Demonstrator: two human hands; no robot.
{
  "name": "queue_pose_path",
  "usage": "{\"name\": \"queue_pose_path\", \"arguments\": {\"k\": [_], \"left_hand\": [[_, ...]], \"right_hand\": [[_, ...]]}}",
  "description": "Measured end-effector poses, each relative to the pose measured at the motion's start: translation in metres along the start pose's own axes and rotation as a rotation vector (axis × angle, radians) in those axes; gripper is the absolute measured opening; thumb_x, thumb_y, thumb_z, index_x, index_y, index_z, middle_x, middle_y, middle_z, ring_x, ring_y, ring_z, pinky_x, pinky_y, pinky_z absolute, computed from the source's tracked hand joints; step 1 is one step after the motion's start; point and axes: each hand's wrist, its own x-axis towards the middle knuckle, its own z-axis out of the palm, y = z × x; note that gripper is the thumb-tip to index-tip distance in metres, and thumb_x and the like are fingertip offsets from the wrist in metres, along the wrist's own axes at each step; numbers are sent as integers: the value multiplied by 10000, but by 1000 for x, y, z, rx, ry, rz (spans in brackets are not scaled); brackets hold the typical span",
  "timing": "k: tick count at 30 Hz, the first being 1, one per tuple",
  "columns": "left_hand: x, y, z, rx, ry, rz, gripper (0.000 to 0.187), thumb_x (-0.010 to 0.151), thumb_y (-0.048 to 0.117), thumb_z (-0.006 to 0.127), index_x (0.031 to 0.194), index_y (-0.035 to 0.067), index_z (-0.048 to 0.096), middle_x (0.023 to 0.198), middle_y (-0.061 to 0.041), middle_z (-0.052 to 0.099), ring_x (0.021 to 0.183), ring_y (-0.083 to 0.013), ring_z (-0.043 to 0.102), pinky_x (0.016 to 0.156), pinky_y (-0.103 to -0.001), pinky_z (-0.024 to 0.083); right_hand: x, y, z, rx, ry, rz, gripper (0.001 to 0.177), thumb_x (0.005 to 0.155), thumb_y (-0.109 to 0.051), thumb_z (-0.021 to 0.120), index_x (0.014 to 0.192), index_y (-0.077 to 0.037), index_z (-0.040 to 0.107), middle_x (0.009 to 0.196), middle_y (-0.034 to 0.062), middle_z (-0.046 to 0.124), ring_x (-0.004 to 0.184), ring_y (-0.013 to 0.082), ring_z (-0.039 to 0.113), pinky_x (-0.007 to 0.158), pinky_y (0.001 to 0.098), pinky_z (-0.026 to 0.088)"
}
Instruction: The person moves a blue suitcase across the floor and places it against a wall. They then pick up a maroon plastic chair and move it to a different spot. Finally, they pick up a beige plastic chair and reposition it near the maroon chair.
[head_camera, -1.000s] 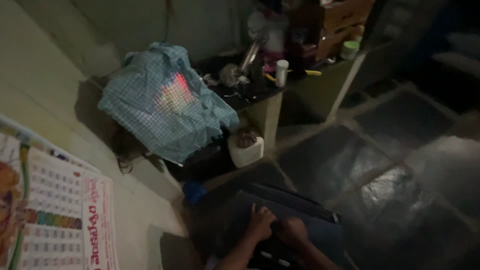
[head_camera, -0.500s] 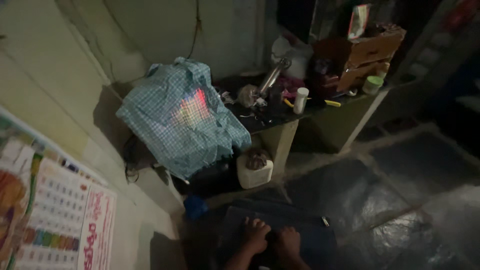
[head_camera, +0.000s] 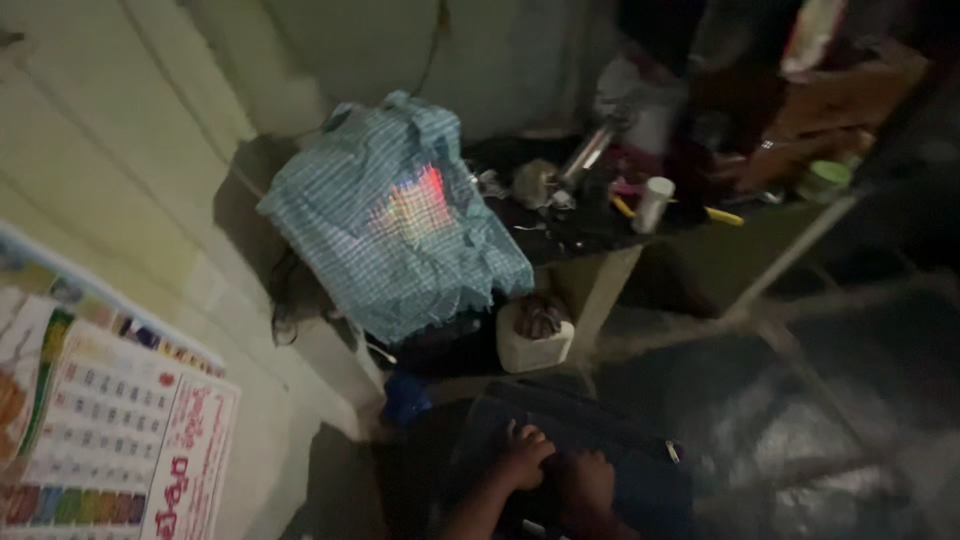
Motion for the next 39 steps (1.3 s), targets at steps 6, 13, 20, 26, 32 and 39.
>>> {"name": "queue_pose_path", "arguments": {"k": [6, 13, 20, 26, 32, 39], "left_hand": [[4, -9, -4, 1, 53, -59, 532, 755, 41, 654, 1281, 125, 642, 1448, -154, 512, 1488, -391, 276, 1212, -694, 4], [-3, -11, -2, 46, 128, -117, 570, 709, -10, 641, 1256, 137, 702, 1401, -130, 577, 1454, -356, 355, 1239, -641, 69], [-18, -15, 3, 83, 216, -216, 480, 719, 62, 671, 1188, 153, 720, 1338, -73, 634, 1432, -301, 431, 1256, -624, 143], [-33, -15, 3, 82, 322, -284, 495, 733, 36, 695, 1221, 119, 694, 1354, -112, 590, 1417, -333, 391, 1214, -640, 119], [-60, -31, -1, 22, 301, -505, 441, 869, 122, 714, 1303, 85, 646, 1435, -167, 555, 1438, -387, 393, 1181, -667, 199], [-137, -47, -1, -3, 475, -833, 518, 877, 288, 761, 1341, 135, 590, 1480, -152, 488, 1459, -374, 331, 1182, -731, 96]], "right_hand": [[33, 8, 16, -64, -6, 3, 272, 943, -390, 602, 1003, -176, 758, 1059, 24, 728, 1024, 233, 653, 845, 414, 519], [30, 11, 44, -98, 634, -324, 383, 884, -441, 616, 969, -90, 744, 932, 114, 712, 833, 294, 676, 709, 478, 543], [44, 3, 38, 122, 362, -335, 300, 813, -419, 680, 828, -122, 725, 837, 94, 699, 774, 290, 679, 688, 476, 535], [57, -11, 37, -35, 258, -539, 290, 938, -333, 646, 757, -110, 685, 758, 96, 670, 700, 265, 655, 668, 452, 524], [93, -40, 23, 67, 125, -868, 140, 829, -231, 705, 812, -96, 738, 783, 124, 694, 694, 309, 658, 665, 459, 531], [95, -154, 14, -432, -193, -1007, 243, 945, -328, 669, 1114, -167, 737, 1177, 114, 685, 1130, 292, 604, 1043, 529, 420]]}}
